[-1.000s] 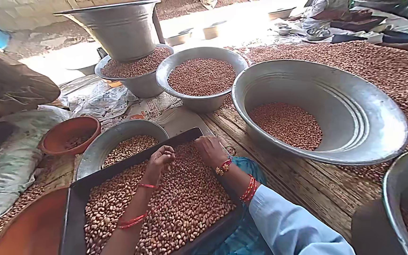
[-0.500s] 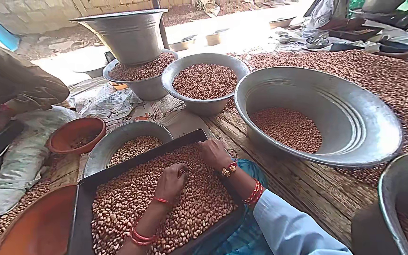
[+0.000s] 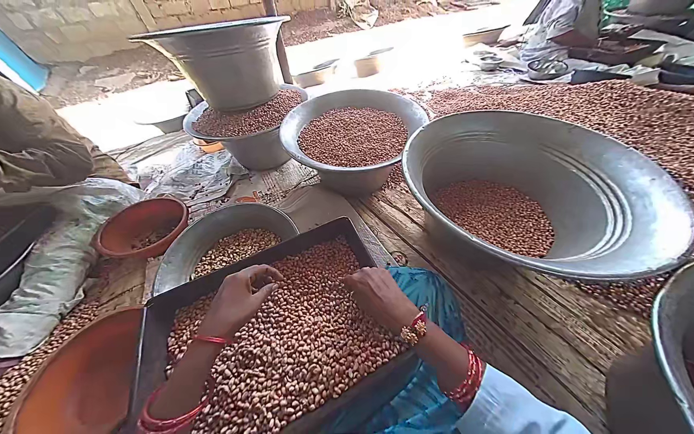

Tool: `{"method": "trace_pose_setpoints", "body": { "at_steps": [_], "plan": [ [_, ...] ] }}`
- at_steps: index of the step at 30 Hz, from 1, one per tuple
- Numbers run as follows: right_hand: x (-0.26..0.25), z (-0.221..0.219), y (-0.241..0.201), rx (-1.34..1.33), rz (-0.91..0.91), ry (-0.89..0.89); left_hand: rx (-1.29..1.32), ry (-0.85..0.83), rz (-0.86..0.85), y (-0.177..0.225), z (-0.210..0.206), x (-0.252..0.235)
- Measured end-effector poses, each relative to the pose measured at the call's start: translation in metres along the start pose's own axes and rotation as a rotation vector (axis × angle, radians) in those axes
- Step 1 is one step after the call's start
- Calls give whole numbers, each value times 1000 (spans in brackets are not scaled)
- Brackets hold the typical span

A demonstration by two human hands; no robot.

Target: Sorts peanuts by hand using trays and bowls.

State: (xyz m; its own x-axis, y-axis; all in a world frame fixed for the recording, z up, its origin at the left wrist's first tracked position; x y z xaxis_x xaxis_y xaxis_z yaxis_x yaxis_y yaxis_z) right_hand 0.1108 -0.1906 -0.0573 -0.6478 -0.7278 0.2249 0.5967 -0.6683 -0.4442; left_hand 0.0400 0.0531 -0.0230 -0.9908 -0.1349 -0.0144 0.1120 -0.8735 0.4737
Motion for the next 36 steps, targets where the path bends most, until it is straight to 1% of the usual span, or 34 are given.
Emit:
{"method": "trace_pose_setpoints", "body": {
  "at_steps": [2,3,7,9,11,14,16,17,18,20,21,23,25,27,29,31,32,34,35,36],
  "plan": [
    [0,-8,-1,4,-18,-23,-149,141,-44,9,-12,-13],
    [0,-10,-1,-7,-20,-20,-200,183,-67,12,-19,-19],
    [-2,-13,3,-36,2,-5,-342,183,-38,22,-44,-39],
    [-4,-11,9,-108,38,20,-414,187,-25,23,-54,-45],
    [-2,-5,16,-316,89,113,-470,175,-13,21,-60,-49],
    [1,1,29,-827,128,322,-447,222,-39,15,-62,-49],
    [5,3,36,-1133,102,364,-312,244,-15,13,-57,-47],
    [7,4,38,-1187,68,367,-198,257,20,12,-53,-46],
    [10,5,40,-1167,32,363,-89,269,53,11,-50,-47],
    [14,7,41,-981,-18,357,21,228,105,12,-48,-49],
    [15,7,40,-865,-35,355,14,196,112,18,-49,-50],
    [16,8,31,-639,-53,337,-142,113,110,27,-57,-53],
    [14,7,22,-455,-59,281,-285,28,119,34,-68,-57],
    [12,3,15,-313,-72,210,-338,22,107,34,-76,-59],
    [9,-4,9,-184,-72,168,-273,55,95,31,-76,-59],
    [6,-9,3,-109,-66,147,-66,54,145,26,-69,-56],
    [5,-10,1,-89,-75,125,85,49,174,21,-65,-54],
    [2,-13,-3,-70,-99,78,479,39,179,10,-64,-44],
    [1,-14,-3,-64,-107,58,649,-12,174,10,-64,-35],
    [1,-16,-3,-60,-112,47,746,-99,169,15,-64,-24]
  ]
}}
Point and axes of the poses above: each hand's wrist, its own x-axis away from the middle knuckle, its own z-axis out of the back of the hand, y = z × x, the point moved 3 cm from there along -x, towards the middle knuckle, and after that the axes turned 7 degrees about -x, right-handed, at the moved point
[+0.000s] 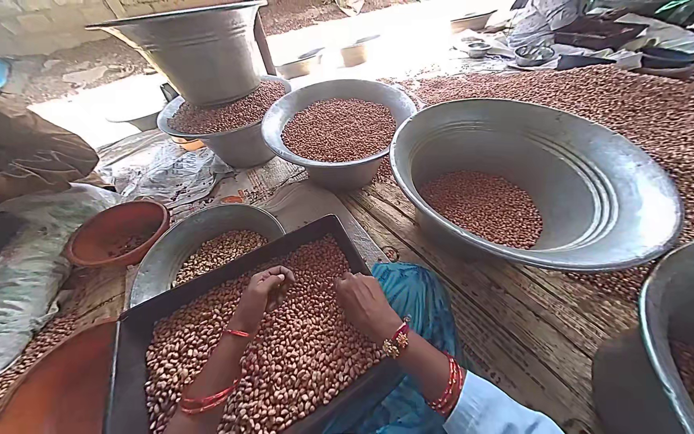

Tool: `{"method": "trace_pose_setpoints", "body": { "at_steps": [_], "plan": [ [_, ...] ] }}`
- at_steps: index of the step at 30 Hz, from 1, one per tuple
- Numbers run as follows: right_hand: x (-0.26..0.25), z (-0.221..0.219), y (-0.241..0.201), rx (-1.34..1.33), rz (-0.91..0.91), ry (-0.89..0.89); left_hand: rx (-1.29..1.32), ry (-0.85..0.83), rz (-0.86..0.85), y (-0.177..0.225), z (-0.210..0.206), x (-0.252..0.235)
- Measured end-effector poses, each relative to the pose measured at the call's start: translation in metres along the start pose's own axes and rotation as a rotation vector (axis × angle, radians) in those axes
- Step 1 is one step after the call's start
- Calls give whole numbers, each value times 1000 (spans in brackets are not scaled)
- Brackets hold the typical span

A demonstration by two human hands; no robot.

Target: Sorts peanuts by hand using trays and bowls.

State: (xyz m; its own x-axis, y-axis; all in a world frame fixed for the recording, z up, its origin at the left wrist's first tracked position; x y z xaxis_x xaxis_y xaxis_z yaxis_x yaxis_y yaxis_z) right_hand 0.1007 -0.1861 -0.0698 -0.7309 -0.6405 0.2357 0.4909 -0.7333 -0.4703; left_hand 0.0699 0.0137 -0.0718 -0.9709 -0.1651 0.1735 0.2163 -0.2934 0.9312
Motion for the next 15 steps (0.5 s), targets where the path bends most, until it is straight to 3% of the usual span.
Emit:
{"method": "trace_pose_setpoints", "body": {
  "at_steps": [4,7,9,11,15],
  "plan": [
    [-5,-4,-1,12,-23,-52,-75,-586,21,4,-42,51],
    [-8,-3,1,-71,-5,-70,-529,-856,-113,13,-89,78],
    [-8,4,5,-253,73,-1,-690,-853,-74,15,-112,79],
    [-3,16,11,-508,149,68,-582,-763,-2,8,-117,63],
    [18,30,36,-1174,151,210,-464,-469,14,-1,-85,15]
  ]
}}
Point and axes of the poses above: each hand's wrist, its own x-axis away from the middle knuckle, its own z-axis out of the back of the hand, y = z × x, the point moved 3 cm from there along -x, towards the middle knuckle, and after that the axes turned 7 degrees about -x, right-handed, at the moved point
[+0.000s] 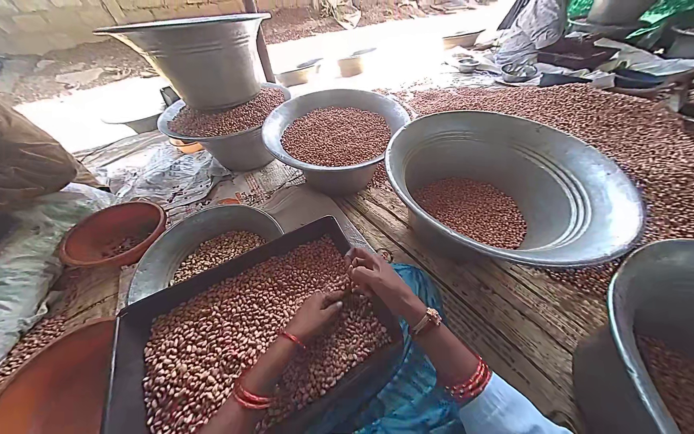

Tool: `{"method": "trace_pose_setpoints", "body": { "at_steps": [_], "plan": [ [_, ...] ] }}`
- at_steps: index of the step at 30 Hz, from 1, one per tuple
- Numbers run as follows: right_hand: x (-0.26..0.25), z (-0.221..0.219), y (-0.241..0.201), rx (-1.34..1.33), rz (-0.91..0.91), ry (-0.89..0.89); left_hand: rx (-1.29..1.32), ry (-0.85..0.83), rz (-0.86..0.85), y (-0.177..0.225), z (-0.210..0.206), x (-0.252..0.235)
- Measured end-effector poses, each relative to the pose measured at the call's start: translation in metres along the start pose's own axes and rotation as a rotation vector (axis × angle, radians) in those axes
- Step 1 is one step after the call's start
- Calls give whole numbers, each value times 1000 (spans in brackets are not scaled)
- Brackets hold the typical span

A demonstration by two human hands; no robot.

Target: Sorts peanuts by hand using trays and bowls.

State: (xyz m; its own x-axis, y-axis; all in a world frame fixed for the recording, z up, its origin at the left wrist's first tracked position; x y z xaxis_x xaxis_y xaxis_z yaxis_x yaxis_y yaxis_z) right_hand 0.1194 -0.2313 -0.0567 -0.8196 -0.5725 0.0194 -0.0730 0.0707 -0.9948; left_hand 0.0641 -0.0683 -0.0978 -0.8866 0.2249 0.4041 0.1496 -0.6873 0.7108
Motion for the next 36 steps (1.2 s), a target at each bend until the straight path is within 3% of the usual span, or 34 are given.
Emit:
{"method": "trace_pose_setpoints", "body": {
  "at_steps": [3,5,7,10,13,16,22,25,30,36],
  "plan": [
    [17,22,6,-219,-21,115,1,311,22,-28,39,1],
    [29,34,9,-55,-76,155,-89,459,87,-36,55,13],
    [39,37,7,327,-123,123,-157,515,111,-30,53,25],
    [47,17,2,827,-191,-34,-246,355,18,-10,24,31],
    [52,-5,-3,1097,-262,-165,-400,277,-130,12,-13,27],
    [55,-19,-7,1248,-301,-246,-547,181,-122,22,-31,22],
    [62,-25,-2,1287,-282,-281,-66,267,-67,-3,7,19],
    [63,-26,2,1299,-279,-286,-212,258,-22,4,9,21],
    [65,-25,6,1305,-259,-294,-641,190,-34,25,-27,16],
    [72,-35,-11,1200,-270,-404,-707,126,51,32,-37,14]
  ]
}}
Point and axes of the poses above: each hand's wrist, its own x-axis away from the middle knuckle, its own z-axis out of the back of the hand, y = z × x, the point moved 3 cm from there along -x, towards the middle knuckle, and after that the axes turned 7 degrees about -x, right-handed, at the moved point
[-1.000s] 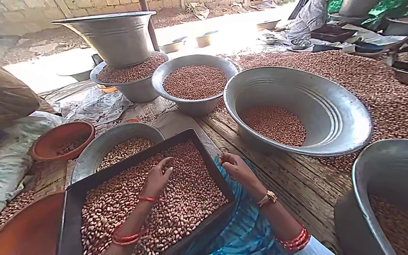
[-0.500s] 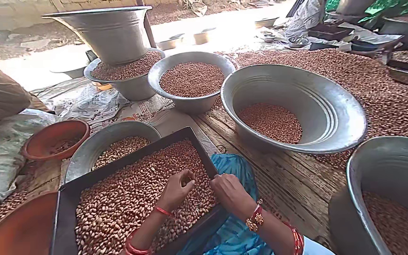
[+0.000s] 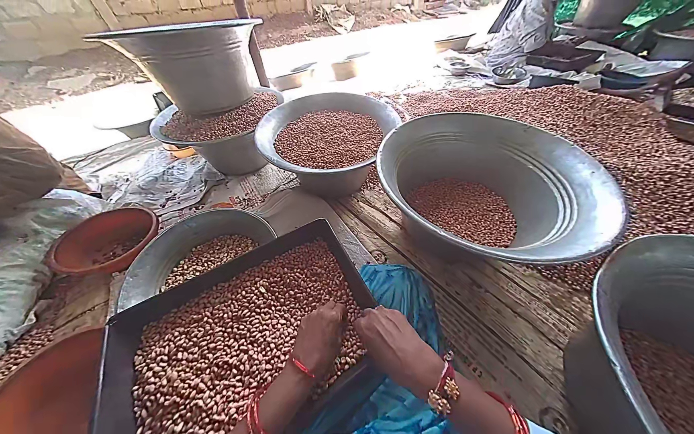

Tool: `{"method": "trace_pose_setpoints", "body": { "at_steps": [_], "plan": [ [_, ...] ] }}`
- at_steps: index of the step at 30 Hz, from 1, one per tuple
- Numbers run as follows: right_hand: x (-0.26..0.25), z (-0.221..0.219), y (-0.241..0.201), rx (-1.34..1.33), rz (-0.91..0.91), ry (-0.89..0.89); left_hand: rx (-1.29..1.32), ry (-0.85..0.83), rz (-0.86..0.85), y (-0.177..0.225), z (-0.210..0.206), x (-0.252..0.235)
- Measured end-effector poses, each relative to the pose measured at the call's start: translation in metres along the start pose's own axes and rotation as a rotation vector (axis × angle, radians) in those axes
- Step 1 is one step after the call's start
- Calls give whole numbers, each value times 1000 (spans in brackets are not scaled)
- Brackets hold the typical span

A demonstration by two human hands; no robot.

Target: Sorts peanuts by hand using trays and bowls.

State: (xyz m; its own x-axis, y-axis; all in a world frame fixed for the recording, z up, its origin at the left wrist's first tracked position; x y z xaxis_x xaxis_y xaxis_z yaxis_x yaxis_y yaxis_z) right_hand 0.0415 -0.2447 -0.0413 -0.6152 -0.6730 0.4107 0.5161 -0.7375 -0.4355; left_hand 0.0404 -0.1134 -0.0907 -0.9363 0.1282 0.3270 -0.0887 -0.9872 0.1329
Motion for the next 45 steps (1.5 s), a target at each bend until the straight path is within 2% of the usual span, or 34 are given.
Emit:
{"method": "trace_pose_setpoints", "body": {
  "at_steps": [4,5,7,8,9,11,13,14,15,16,19,20,22,28,30,33,36,38,40,43,45],
  "plan": [
    [26,5,-36,-399,580,-23,80,10,-34,-8,-2,4],
    [27,8,-40,-452,646,-9,93,20,-44,-12,-2,7],
    [20,18,-33,-431,563,117,178,98,-111,-19,4,20],
    [13,23,-23,-359,447,186,234,154,-181,-23,9,29],
    [4,27,-12,-271,310,219,311,111,-227,-30,14,37],
    [-13,31,9,-153,123,227,529,-137,-431,-49,27,60],
    [-28,28,20,-98,65,197,772,-442,-683,-66,37,85],
    [-34,25,21,-69,59,189,851,-506,-740,-71,43,93],
    [-39,22,20,-35,54,185,879,-463,-730,-76,47,97],
    [-43,18,18,-7,57,194,861,-331,-659,-81,50,97],
    [-50,10,9,70,36,222,523,187,-258,-86,49,77],
    [-51,9,6,86,19,221,395,289,-163,-83,47,68],
    [-52,6,3,98,-10,216,232,402,-87,-73,38,47],
    [-58,-1,11,106,32,261,54,269,-75,-34,8,10],
    [-58,-3,12,107,36,282,-48,305,-81,-23,1,5],
    [-58,-4,11,115,27,305,-196,453,-103,-12,-6,4],
    [-59,-4,11,117,21,308,-228,381,-56,-9,-7,4],
    [-59,-5,11,125,17,314,-163,307,-33,-11,-5,3],
    [-60,-7,11,129,10,338,65,239,-12,-24,0,3],
    [-60,-11,13,136,21,400,524,327,74,-65,8,3],
    [-59,-11,12,123,20,401,592,384,145,-85,16,7]
  ]
}}
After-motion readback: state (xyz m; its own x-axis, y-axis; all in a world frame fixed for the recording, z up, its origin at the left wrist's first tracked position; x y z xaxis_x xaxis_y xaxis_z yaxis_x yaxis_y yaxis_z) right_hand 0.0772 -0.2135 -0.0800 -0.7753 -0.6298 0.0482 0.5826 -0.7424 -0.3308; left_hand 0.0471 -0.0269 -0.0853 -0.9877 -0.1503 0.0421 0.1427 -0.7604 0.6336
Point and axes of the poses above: each hand's wrist, its own x-axis away from the middle knuckle, its own z-axis out of the back of the hand, y = z × x, the point moved 3 cm from there along -x, towards the middle knuckle, and after that the axes turned 7 degrees about -x, right-handed, at the moved point
